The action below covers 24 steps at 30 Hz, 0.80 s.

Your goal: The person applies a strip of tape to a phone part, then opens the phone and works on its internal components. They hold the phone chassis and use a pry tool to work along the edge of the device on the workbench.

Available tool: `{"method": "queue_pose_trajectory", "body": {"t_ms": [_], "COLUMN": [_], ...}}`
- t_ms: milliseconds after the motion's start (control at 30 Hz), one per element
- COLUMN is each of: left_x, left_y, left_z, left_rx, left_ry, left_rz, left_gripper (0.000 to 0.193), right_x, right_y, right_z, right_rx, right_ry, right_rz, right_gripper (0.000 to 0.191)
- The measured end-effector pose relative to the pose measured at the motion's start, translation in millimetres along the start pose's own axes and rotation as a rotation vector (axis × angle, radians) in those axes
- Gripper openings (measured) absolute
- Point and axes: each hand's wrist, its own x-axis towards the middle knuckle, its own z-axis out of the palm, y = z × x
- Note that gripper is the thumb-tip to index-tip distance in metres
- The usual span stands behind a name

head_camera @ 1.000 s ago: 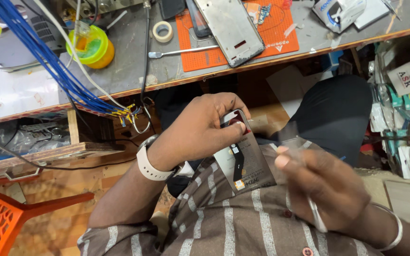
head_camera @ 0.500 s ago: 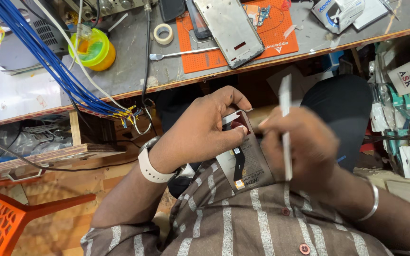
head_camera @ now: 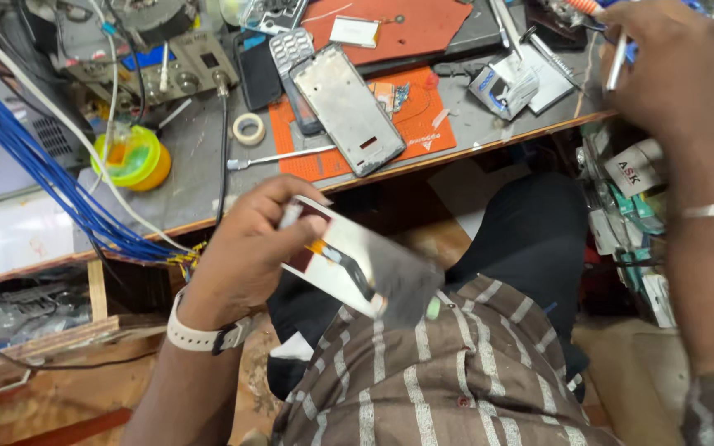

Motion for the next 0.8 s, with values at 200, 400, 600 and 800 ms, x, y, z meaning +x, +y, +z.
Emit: {"method": "queue_pose_trajectory", "body": {"t_ms": [200,400,600,800], "left_x": [12.9,40.6,60.1,52.1], "left_y": [-20.0,-40.5,-58.4,-76.9], "left_z": [-3.1,6.3,41.7,72.0], "left_rx": [-0.43,-0.671,-0.871,-0.88], "left_ry": [0.125,0.202,-0.012,-0.106], "left_rz": [0.176,0.233,0.117,0.016], "left_gripper": [0.042,0.042,0.047,0.052], "right_x": [27.6,29.0,-27.6,-22.9], "right_y": [29.5,-23.6,-182.9,-212.0], "right_z": [54.4,36.0,15.2,-8.8], "right_rx": [-0.163,0.374,1.699,2.043], "right_ry": [-0.195,0.091,-0.097,-0.157], "right_rz": [-0.012,0.214,0.551,0.623], "right_gripper": [0.036,0.015,0.079,0.096]}}
